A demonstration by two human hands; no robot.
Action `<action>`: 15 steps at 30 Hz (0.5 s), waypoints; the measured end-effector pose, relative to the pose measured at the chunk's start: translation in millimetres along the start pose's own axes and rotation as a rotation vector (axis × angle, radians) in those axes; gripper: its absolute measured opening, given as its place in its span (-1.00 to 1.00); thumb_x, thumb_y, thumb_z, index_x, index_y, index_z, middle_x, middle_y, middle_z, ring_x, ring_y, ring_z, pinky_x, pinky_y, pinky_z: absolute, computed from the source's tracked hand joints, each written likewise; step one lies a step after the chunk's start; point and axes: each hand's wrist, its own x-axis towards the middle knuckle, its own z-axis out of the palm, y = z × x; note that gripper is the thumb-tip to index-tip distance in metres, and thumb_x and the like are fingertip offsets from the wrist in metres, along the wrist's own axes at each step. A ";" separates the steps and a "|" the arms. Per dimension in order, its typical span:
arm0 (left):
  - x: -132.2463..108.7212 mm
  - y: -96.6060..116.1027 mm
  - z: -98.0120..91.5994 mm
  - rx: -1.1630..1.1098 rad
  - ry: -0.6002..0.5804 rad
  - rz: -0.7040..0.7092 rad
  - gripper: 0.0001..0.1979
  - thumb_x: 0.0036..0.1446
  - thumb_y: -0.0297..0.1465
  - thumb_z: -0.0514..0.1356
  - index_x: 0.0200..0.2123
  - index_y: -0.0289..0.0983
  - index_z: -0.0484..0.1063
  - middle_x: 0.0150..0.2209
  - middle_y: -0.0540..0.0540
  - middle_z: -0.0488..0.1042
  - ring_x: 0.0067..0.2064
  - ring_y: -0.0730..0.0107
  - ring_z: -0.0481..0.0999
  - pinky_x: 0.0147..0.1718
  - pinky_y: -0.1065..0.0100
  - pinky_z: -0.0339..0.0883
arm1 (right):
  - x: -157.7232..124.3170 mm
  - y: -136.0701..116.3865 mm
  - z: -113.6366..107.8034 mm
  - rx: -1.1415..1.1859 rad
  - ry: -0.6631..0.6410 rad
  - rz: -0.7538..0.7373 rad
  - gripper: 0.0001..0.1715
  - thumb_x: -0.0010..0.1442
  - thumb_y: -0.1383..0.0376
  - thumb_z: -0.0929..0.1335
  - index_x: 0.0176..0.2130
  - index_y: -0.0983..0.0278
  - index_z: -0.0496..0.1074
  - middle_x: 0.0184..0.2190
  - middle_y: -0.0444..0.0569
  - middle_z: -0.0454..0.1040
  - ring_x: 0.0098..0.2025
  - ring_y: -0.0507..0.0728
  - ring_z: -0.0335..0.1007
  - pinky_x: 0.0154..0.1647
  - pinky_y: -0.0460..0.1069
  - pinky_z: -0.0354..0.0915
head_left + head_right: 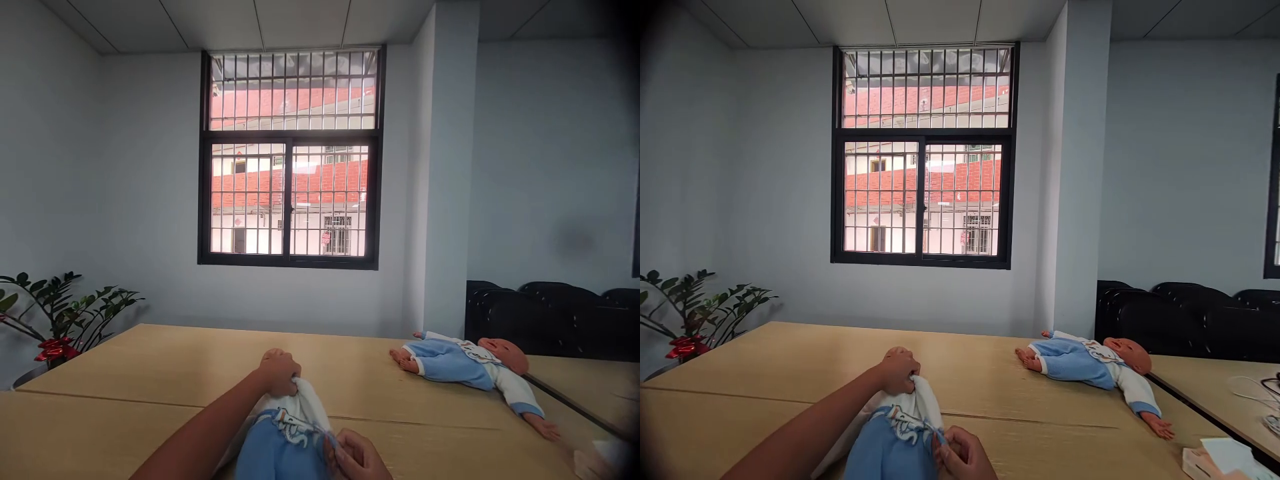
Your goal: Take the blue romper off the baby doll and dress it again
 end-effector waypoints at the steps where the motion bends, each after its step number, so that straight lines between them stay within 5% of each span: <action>1: 0.6 -1.4 2.2 -0.003 0.015 -0.019 -0.69 0.01 -0.16 0.29 -0.19 -0.16 0.56 -0.11 -0.20 0.53 0.01 -0.03 0.47 0.03 0.02 0.28 | -0.1 -1.4 0.5 -0.058 0.061 -0.034 -0.34 0.13 -0.31 0.38 -0.39 0.23 0.42 -0.44 -0.01 0.46 -0.37 0.16 0.34 -0.26 0.03 0.24; 4: 0.9 -1.1 9.4 -0.024 0.043 -0.035 -0.73 0.06 -0.18 0.26 -0.20 -0.16 0.54 -0.12 -0.18 0.53 0.00 0.03 0.48 0.03 0.07 0.27 | 0.6 0.4 1.9 -0.312 0.166 -0.173 -0.54 0.27 -0.12 0.36 -0.33 0.20 0.52 -0.33 0.06 0.52 -0.23 0.25 0.41 -0.14 0.07 0.29; 8: -0.4 5.8 17.6 -0.058 0.076 -0.039 -0.75 0.09 -0.23 0.24 -0.18 -0.18 0.54 -0.08 -0.21 0.54 0.04 0.02 0.47 0.10 0.03 0.22 | 9.0 16.3 3.2 -0.617 -0.011 -0.324 -0.79 0.15 0.09 0.46 -0.45 0.12 0.52 -0.49 -0.04 0.46 -0.34 0.20 0.31 -0.14 0.04 0.30; 11: -0.9 12.0 19.0 -0.092 0.086 -0.030 -0.79 0.10 -0.27 0.23 -0.20 -0.18 0.56 -0.09 -0.20 0.58 0.08 0.01 0.45 0.18 -0.03 0.14 | 13.7 30.8 2.7 -0.701 -0.066 -0.294 -0.83 0.08 0.16 0.46 -0.48 0.13 0.47 -0.55 -0.08 0.39 -0.42 0.15 0.20 -0.28 -0.01 0.25; 15: -7.3 19.7 12.8 -0.158 0.122 -0.051 -0.77 0.16 -0.23 0.22 -0.15 -0.14 0.57 -0.07 -0.15 0.62 0.13 -0.02 0.43 0.26 -0.09 0.05 | 10.6 41.9 0.9 -0.638 0.085 -0.166 -0.84 0.16 0.14 0.40 -0.33 0.17 0.52 -0.40 -0.02 0.50 -0.37 0.17 0.32 -0.21 0.02 0.30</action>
